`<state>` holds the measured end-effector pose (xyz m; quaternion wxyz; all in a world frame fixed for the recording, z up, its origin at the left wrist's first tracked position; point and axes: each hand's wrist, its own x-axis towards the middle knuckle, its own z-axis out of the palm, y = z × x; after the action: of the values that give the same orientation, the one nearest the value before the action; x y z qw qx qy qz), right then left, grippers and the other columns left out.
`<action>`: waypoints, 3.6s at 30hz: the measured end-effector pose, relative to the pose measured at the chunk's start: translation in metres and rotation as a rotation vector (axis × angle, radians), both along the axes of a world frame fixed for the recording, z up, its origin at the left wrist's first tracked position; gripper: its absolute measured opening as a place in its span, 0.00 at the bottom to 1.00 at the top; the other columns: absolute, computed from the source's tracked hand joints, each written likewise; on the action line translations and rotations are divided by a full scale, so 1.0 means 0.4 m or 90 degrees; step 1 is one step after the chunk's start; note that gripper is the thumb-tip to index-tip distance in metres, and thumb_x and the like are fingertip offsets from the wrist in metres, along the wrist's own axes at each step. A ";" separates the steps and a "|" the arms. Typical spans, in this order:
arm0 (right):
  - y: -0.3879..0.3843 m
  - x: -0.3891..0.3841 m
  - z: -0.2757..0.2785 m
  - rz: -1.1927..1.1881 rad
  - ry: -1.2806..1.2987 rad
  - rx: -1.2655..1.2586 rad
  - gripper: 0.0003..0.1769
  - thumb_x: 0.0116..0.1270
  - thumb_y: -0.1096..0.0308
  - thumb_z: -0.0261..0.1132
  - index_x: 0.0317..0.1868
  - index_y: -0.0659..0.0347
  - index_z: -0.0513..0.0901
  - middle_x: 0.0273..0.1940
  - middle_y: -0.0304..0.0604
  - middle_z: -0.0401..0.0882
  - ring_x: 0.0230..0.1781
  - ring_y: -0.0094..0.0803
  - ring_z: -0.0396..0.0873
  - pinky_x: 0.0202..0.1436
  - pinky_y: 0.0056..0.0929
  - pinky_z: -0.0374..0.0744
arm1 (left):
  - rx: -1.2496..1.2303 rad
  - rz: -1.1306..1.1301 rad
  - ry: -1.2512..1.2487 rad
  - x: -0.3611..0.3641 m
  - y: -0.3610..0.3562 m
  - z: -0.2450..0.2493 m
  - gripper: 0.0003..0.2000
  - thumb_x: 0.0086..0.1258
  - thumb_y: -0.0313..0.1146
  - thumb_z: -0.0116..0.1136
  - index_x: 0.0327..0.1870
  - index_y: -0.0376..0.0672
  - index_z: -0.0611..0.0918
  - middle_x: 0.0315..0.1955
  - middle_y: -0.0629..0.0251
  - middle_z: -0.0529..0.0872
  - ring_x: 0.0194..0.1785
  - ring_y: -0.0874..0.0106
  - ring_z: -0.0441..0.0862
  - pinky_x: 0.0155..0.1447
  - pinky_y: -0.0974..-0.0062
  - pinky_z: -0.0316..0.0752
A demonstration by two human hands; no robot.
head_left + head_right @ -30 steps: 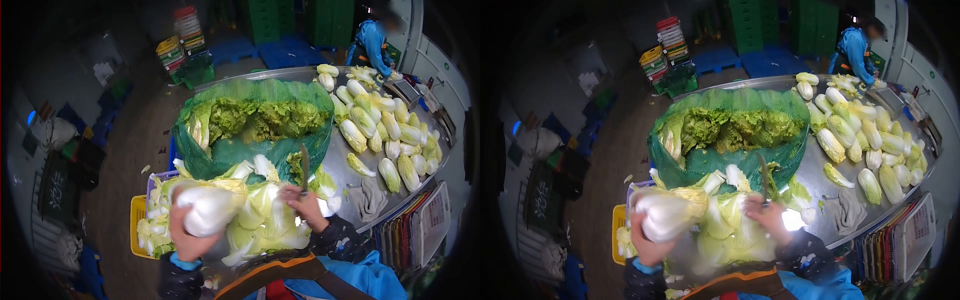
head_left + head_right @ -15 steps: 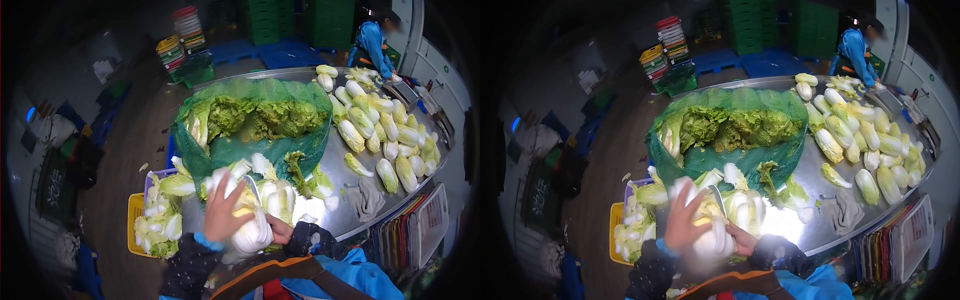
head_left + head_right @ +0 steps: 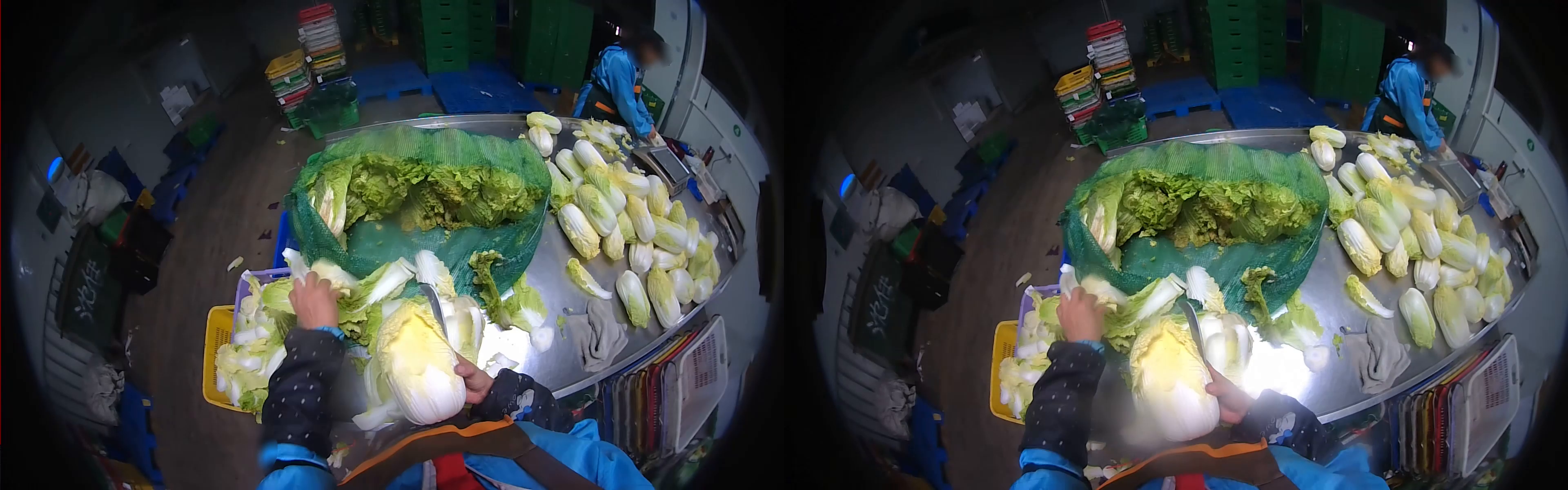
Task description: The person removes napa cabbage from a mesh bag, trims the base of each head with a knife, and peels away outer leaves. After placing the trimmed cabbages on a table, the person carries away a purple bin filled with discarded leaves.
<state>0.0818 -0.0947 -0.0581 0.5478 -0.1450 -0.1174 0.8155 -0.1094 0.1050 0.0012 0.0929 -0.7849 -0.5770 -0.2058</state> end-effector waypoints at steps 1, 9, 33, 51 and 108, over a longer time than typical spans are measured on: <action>-0.001 0.010 0.003 -0.001 -0.002 -0.002 0.56 0.48 0.60 0.74 0.72 0.56 0.47 0.69 0.45 0.56 0.66 0.40 0.62 0.69 0.41 0.62 | -0.014 0.068 0.009 -0.003 -0.033 0.010 0.26 0.53 0.37 0.68 0.54 0.40 0.75 0.56 0.58 0.73 0.62 0.51 0.64 0.63 0.55 0.61; 0.045 0.092 0.102 -0.085 -0.296 0.004 0.42 0.51 0.72 0.70 0.66 0.64 0.59 0.57 0.50 0.73 0.54 0.37 0.76 0.57 0.33 0.77 | -1.009 -0.219 -1.129 0.051 -0.385 -0.109 0.36 0.68 0.50 0.54 0.69 0.40 0.54 0.65 0.52 0.63 0.65 0.62 0.65 0.67 0.68 0.60; 0.038 0.065 0.106 -0.195 -0.138 -0.027 0.24 0.56 0.79 0.63 0.54 0.65 0.69 0.41 0.45 0.79 0.25 0.21 0.77 0.23 0.17 0.77 | -0.864 -0.271 -1.100 0.088 -0.394 -0.041 0.39 0.66 0.52 0.53 0.70 0.37 0.51 0.64 0.51 0.64 0.66 0.57 0.65 0.65 0.59 0.64; -0.018 0.039 -0.043 -0.084 -0.264 -0.082 0.24 0.59 0.75 0.65 0.55 0.64 0.69 0.40 0.42 0.78 0.32 0.25 0.79 0.25 0.18 0.77 | -0.391 -0.071 -0.618 0.078 -0.389 -0.123 0.23 0.59 0.39 0.64 0.50 0.32 0.77 0.32 0.50 0.84 0.35 0.60 0.84 0.42 0.68 0.77; 0.055 0.024 -0.064 -0.167 -0.130 -0.097 0.19 0.66 0.66 0.60 0.55 0.61 0.68 0.39 0.39 0.78 0.29 0.21 0.77 0.23 0.17 0.75 | -0.632 -0.083 -0.925 0.063 -0.325 -0.013 0.19 0.72 0.35 0.49 0.61 0.40 0.67 0.39 0.64 0.78 0.38 0.78 0.77 0.37 0.80 0.75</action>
<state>0.0914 -0.0727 -0.0837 0.6220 -0.2821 -0.0899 0.7249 -0.0844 -0.0252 -0.0042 -0.6606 -0.4408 -0.4704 -0.3847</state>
